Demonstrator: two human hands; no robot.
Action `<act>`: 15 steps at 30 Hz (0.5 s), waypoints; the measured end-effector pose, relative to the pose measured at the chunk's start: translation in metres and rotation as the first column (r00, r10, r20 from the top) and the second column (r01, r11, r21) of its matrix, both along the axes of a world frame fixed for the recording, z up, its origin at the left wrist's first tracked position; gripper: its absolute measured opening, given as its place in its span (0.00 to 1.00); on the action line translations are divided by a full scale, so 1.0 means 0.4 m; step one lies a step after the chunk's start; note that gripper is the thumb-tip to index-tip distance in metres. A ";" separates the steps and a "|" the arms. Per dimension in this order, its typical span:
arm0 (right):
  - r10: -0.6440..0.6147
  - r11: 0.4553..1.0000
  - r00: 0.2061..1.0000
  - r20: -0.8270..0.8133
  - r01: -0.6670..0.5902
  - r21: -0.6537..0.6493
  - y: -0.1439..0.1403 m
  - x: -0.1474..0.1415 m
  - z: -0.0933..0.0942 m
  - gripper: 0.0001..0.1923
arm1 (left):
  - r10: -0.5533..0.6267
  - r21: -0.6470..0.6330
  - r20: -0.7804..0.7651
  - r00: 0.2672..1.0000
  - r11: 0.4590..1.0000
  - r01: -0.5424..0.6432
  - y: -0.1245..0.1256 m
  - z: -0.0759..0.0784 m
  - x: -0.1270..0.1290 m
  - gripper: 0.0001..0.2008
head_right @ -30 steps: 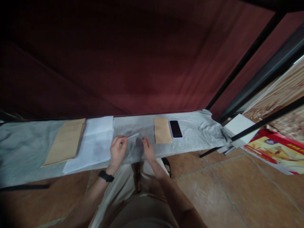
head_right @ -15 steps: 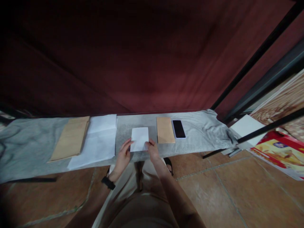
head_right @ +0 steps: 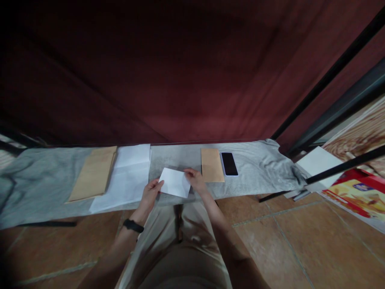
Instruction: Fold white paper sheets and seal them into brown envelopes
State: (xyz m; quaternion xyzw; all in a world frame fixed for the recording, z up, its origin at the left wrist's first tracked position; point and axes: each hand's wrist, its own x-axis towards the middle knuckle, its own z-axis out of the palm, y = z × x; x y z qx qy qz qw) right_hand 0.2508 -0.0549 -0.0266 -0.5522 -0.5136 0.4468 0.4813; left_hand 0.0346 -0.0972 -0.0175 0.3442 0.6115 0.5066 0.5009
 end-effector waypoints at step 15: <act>0.033 0.917 0.581 0.813 -0.340 0.207 -0.087 -0.170 -0.068 0.21 | 0.021 -0.077 -0.257 0.966 0.996 -0.042 0.051 -0.050 0.036 0.13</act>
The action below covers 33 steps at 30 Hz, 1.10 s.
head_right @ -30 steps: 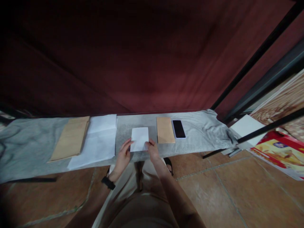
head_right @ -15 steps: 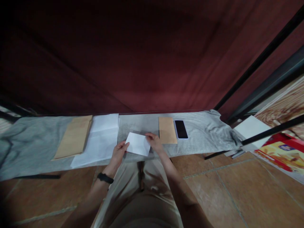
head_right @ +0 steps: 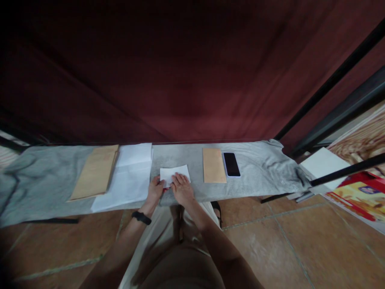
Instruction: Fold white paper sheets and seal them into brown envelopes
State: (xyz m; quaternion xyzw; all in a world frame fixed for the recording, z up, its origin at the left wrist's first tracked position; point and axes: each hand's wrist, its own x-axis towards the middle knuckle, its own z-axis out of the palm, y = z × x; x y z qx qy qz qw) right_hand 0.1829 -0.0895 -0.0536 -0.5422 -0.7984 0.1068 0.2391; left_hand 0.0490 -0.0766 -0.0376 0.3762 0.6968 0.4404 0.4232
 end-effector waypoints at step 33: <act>-0.224 0.975 0.964 0.145 0.219 0.047 -0.011 0.041 -0.032 0.28 | -0.282 -0.115 -0.909 0.308 0.878 0.465 0.014 -0.055 0.052 0.31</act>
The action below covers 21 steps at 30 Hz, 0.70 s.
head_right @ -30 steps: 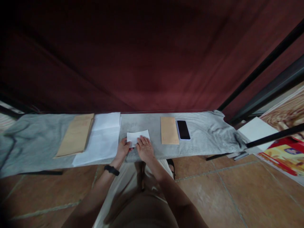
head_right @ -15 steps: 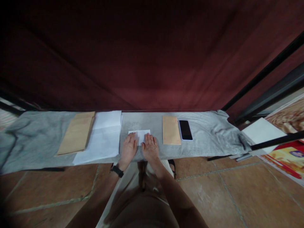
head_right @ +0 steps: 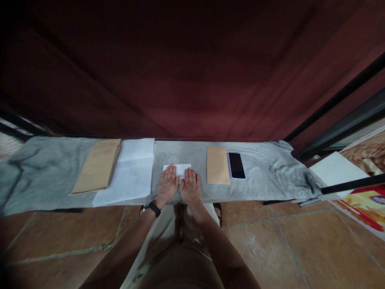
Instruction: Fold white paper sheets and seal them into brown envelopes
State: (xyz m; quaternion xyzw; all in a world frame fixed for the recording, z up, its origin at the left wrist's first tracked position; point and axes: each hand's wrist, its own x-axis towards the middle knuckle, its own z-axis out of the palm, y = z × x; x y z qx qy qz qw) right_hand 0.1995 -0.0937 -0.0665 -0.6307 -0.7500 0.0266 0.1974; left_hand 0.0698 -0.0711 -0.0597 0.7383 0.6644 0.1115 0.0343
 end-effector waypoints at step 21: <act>0.132 0.990 0.991 0.038 -0.129 -0.061 0.095 -0.003 -0.007 0.28 | 0.048 0.030 0.029 0.998 0.998 -0.049 -0.031 -0.006 -0.035 0.29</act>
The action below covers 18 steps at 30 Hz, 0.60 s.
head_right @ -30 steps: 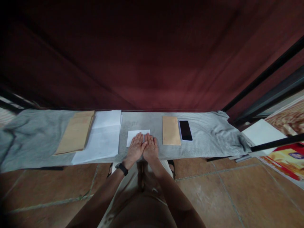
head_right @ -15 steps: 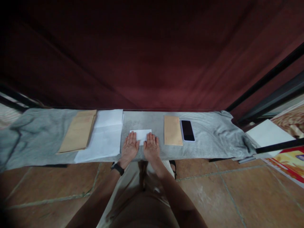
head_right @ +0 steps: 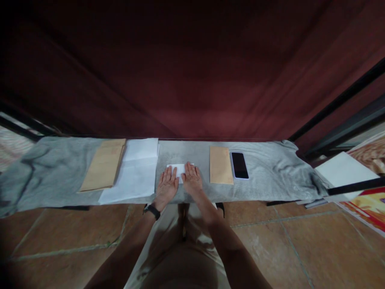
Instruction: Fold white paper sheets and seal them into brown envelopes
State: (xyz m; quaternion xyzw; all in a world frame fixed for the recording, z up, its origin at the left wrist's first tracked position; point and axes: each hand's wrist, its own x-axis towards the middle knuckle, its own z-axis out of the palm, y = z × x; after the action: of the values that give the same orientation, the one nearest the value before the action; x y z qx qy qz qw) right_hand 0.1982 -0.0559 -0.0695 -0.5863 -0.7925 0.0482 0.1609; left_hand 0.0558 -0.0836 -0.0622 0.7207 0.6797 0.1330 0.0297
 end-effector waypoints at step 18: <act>0.139 0.990 0.988 0.070 -0.141 0.029 -0.101 0.107 0.024 0.23 | -0.040 -0.016 -0.020 0.999 0.999 0.040 -0.011 0.017 -0.009 0.28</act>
State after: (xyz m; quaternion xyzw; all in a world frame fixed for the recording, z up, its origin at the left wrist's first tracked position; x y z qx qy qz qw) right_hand 0.2409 -0.0964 -0.0599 -0.5275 -0.8375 0.0263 0.1399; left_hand 0.0524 -0.0880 -0.0553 0.7351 0.6665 0.1199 0.0310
